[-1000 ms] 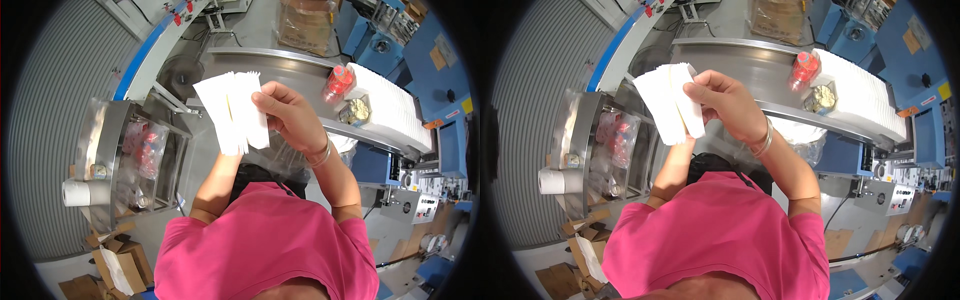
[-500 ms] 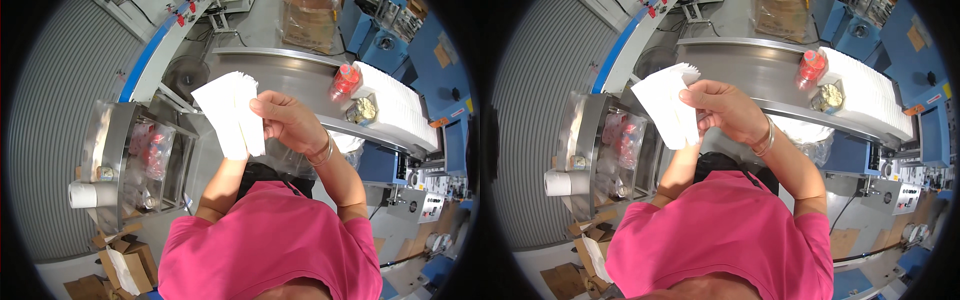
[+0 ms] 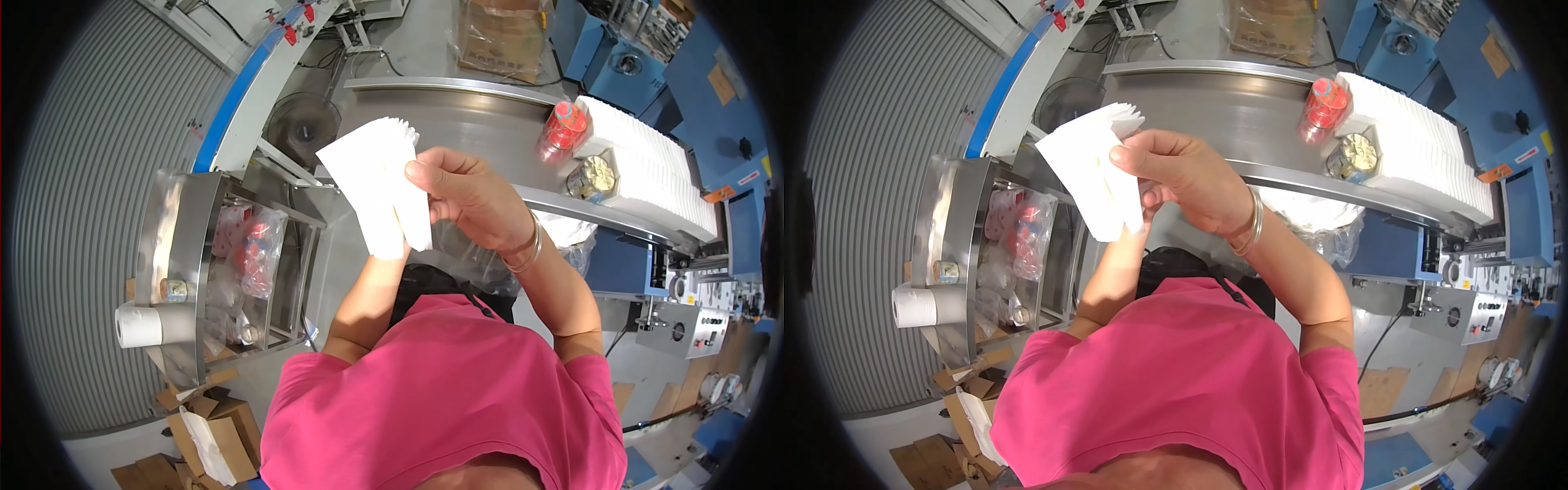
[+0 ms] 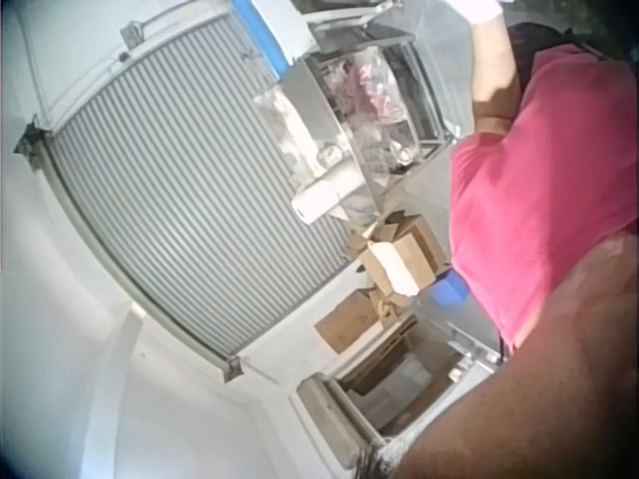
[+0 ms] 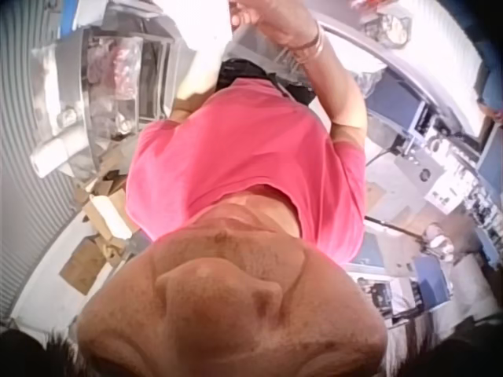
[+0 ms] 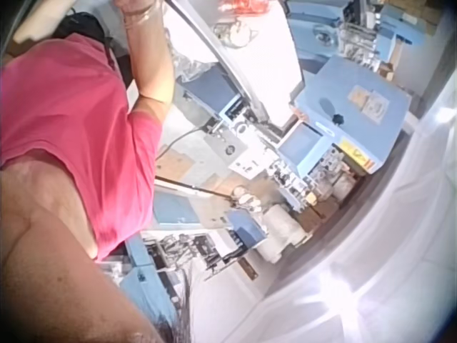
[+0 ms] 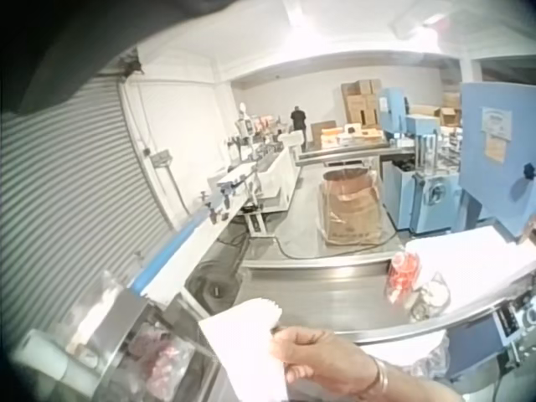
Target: Inspecting and placing stacks of paper products onto a conveyor belt.
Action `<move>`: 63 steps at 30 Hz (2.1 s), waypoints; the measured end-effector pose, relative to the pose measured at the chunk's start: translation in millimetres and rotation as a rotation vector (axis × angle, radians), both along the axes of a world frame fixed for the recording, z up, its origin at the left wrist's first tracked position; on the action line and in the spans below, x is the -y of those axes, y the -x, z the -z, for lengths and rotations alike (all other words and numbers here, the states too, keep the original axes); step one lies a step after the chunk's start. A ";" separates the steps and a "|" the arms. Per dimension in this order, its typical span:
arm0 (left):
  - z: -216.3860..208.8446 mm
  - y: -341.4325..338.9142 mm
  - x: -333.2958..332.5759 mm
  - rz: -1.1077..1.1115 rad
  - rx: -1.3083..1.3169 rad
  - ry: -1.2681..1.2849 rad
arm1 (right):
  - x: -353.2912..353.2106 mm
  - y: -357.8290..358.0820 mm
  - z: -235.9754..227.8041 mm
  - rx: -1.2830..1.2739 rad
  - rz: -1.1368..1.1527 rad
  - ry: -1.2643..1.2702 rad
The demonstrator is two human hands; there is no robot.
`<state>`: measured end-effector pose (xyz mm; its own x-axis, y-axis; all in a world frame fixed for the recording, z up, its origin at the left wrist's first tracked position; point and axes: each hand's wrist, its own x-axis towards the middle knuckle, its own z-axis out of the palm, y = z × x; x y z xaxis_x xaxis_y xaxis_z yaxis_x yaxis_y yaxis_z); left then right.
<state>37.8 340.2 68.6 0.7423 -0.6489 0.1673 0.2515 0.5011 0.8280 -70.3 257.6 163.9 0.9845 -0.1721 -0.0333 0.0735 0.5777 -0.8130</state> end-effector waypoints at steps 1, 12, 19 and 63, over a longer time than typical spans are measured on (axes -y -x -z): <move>0.6 -0.5 0.5 0.001 -0.004 0.004 | -1.2 -0.5 -0.1 0.000 0.001 -0.001; -6.4 -13.2 3.2 0.308 -0.277 0.172 | -1.8 2.4 4.4 0.076 0.510 0.671; 17.1 -36.0 -0.2 0.511 -0.434 0.441 | -6.3 6.2 -5.0 0.103 0.555 0.676; 7.6 -44.4 11.1 0.483 -0.264 0.355 | -8.1 2.9 -6.9 0.102 0.743 1.100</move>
